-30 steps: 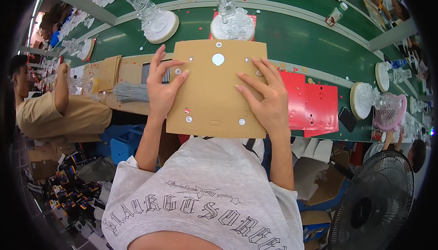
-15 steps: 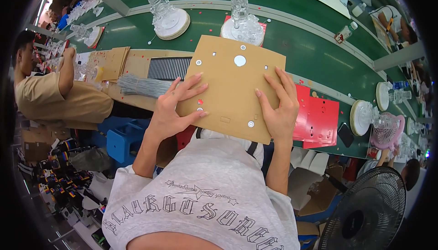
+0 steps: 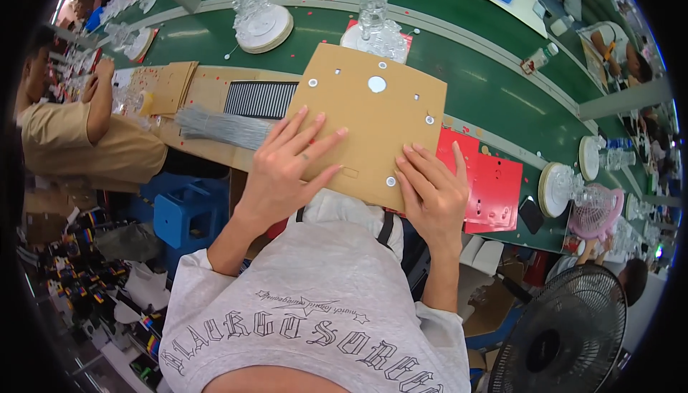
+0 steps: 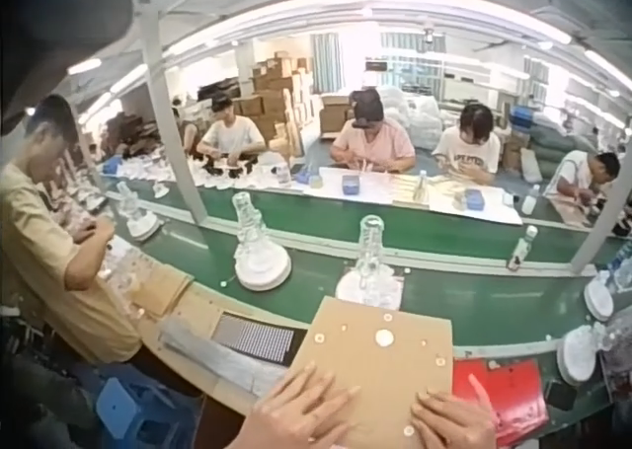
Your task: Assembling LED light components onto cardboard templates and threading wiring at a factory workstation.
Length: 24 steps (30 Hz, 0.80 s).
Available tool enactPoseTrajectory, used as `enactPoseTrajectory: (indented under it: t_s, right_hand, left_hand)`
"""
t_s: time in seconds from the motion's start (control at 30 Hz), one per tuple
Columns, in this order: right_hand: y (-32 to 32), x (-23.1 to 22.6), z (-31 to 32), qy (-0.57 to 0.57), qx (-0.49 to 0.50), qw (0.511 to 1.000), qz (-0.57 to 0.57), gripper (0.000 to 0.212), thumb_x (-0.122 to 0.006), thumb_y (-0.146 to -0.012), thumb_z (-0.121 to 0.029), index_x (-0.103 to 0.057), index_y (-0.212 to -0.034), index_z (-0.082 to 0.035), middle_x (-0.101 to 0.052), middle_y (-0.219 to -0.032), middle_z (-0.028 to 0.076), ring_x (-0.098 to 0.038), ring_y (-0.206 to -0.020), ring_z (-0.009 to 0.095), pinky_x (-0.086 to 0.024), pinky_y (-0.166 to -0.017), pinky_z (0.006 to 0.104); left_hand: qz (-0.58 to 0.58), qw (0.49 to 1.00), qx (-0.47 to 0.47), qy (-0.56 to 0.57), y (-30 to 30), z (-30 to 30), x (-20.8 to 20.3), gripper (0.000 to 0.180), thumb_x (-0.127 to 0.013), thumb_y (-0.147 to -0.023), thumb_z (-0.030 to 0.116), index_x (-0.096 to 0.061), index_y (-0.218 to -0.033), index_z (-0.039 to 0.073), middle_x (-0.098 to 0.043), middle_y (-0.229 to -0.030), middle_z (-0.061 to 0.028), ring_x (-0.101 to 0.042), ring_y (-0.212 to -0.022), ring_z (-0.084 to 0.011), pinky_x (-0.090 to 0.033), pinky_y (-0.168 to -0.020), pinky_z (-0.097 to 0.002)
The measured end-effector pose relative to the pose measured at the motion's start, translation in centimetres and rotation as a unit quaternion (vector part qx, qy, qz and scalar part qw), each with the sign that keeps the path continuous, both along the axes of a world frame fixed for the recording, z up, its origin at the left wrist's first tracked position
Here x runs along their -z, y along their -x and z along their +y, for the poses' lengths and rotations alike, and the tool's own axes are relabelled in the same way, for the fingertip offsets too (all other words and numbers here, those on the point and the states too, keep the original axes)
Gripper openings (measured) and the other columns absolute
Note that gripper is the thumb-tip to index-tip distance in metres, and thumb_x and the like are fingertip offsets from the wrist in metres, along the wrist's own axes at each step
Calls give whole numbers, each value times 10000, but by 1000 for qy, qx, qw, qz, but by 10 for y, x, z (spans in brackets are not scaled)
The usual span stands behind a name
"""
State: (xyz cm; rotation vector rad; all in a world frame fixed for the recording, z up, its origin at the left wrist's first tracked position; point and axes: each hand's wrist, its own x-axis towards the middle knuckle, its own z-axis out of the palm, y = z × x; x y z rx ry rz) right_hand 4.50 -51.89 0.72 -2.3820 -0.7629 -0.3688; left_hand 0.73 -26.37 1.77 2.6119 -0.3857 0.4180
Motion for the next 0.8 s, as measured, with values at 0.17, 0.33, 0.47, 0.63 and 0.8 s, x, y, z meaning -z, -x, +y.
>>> enactPoseTrajectory:
  t_s: [0.17, 0.33, 0.47, 0.63, 0.8]
  right_hand:
    - [-13, 13, -6, -75, 96, 992, -23, 137, -685, -901, -18, -754, -1012, 18, -766, -995, 131, -740, -932, 242, -551, -895, 387]
    - [-24, 62, -47, 264, 377, 837, 296, 237, -650, -897, -82, -726, -1102, 10, -751, -991, 193, -734, -917, 325, -555, -848, 404]
    - [24, 131, -17, 181, -65, 920, 340, 371, -625, -902, -142, -654, -1246, -5, -650, -1255, 265, -610, -1204, 392, -474, -1009, 468]
    - [35, 195, 122, 106, -253, 949, 156, 540, -699, -907, -229, -533, -1384, -39, -491, -1475, 196, -491, -1345, 370, -429, -1099, 430]
    - [-6, 190, 231, 323, -170, 916, 168, 486, -713, -919, -260, -566, -1307, -6, -563, -1371, 225, -572, -1253, 356, -531, -931, 431]
  left_hand:
    - [10, 997, -74, -13, 8, -19, 1, 469, -721, -858, 173, -659, -1293, 10, -589, -1391, -237, -505, -1367, -402, -406, -1119, -507]
    - [-51, 997, -40, 47, 2, -22, 19, 420, -649, -863, 124, -644, -1223, -92, -592, -1371, -258, -519, -1359, -381, -424, -1110, -480]
    - [-58, 996, -44, 55, -5, -24, 27, 396, -640, -849, 113, -660, -1202, -65, -610, -1361, -231, -539, -1345, -363, -428, -1112, -468]
    - [-99, 991, 18, 84, -15, -27, 24, 379, -648, -785, 131, -671, -1104, -73, -677, -1215, -213, -594, -1259, -359, -432, -1103, -423]
    - [-81, 990, -9, 114, -13, -25, 29, 355, -674, -813, 119, -684, -1124, -51, -677, -1258, -180, -587, -1291, -327, -433, -1118, -438]
